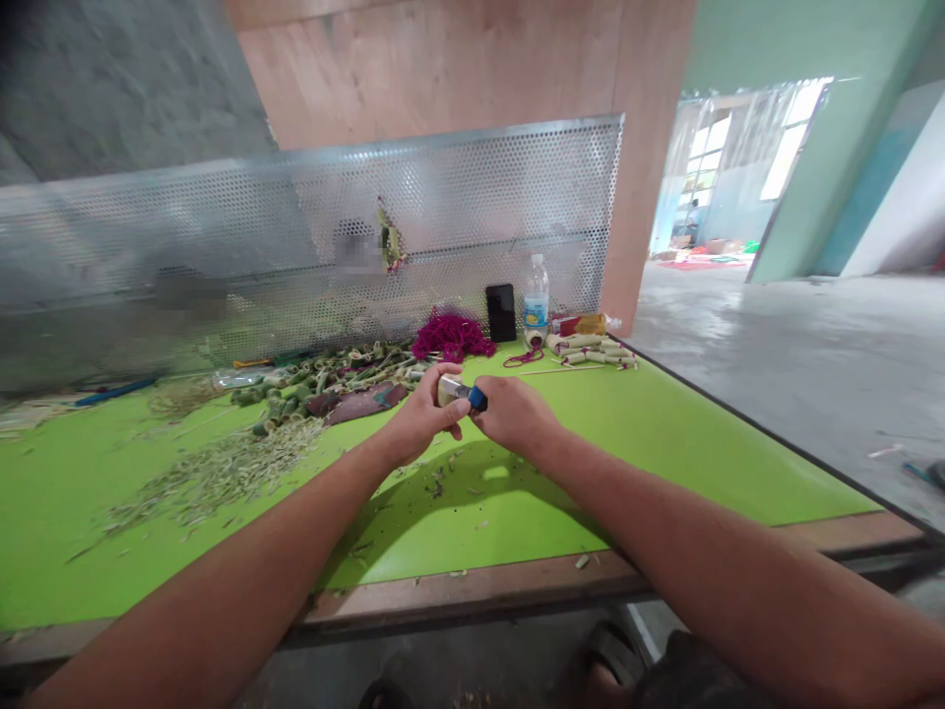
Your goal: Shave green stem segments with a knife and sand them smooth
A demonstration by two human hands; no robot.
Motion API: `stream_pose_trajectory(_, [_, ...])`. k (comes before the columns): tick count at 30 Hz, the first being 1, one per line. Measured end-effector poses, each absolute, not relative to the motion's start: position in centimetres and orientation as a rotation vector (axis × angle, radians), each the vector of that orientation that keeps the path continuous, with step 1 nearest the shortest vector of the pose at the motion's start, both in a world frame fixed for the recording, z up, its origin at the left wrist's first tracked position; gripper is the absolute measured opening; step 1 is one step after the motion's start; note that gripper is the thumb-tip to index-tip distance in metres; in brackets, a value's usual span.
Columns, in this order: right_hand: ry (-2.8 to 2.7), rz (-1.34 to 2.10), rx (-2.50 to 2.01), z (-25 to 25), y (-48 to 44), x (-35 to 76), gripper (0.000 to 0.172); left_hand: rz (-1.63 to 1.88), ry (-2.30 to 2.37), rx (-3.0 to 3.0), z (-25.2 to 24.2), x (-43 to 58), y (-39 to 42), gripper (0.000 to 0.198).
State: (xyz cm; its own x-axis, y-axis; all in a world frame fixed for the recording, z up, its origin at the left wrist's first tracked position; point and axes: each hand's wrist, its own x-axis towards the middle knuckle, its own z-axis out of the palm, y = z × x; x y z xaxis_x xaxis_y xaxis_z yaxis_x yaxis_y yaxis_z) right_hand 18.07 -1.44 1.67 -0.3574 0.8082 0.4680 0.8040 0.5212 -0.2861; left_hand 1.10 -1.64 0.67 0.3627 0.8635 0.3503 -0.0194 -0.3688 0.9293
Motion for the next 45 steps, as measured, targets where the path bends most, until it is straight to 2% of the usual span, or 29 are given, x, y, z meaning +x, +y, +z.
stream_pose_trajectory(3, [-2.051,0.107,-1.305,1.9,-0.9,18.3,0.015,1.024,0.724,1.599,1.1,0.0,-1.2,0.048])
stream_pose_trajectory(6, [-1.924,0.229,-1.306,2.5,-0.5,19.0,0.024,0.901,0.76,1.592,1.4,-1.3,-0.6,0.031])
stream_pose_trajectory(8, [-1.927,0.349,-1.264,3.0,-0.4,19.6,0.027,0.834,0.842,1.664,1.3,-2.2,-0.2,0.032])
stream_pose_trajectory(11, [-2.032,0.539,-1.15,3.7,-0.3,20.4,0.021,0.758,1.067,1.861,1.2,-3.0,0.2,0.038])
stream_pose_trajectory(13, [-2.157,0.552,-1.108,3.9,-0.3,20.8,0.022,0.72,1.199,2.021,1.2,-3.0,0.4,0.041])
stream_pose_trajectory(19, [-2.551,0.391,-1.293,3.2,-0.1,21.5,0.042,0.671,1.425,2.468,1.0,-2.2,1.2,0.041])
stream_pose_trajectory(25, [-2.849,0.373,-1.01,2.5,-0.2,21.3,0.025,0.444,1.419,2.64,-0.2,-2.5,1.7,0.049])
stream_pose_trajectory(28, [-2.858,0.274,-1.048,2.2,-0.1,20.9,0.029,0.393,1.308,2.62,0.0,-2.6,1.5,0.048])
stream_pose_trajectory(36, [-2.817,-0.323,-1.196,0.3,-1.2,20.1,0.036,0.38,1.062,2.619,0.5,-2.0,1.0,0.04])
stream_pose_trajectory(41, [-2.751,-0.489,-1.204,-0.5,-2.0,19.6,0.041,0.405,1.049,2.685,0.3,-1.5,1.2,0.038])
stream_pose_trajectory(45, [-2.682,-0.502,-1.251,-0.6,-2.0,19.2,0.039,0.397,0.994,2.715,0.1,-1.3,1.2,0.039])
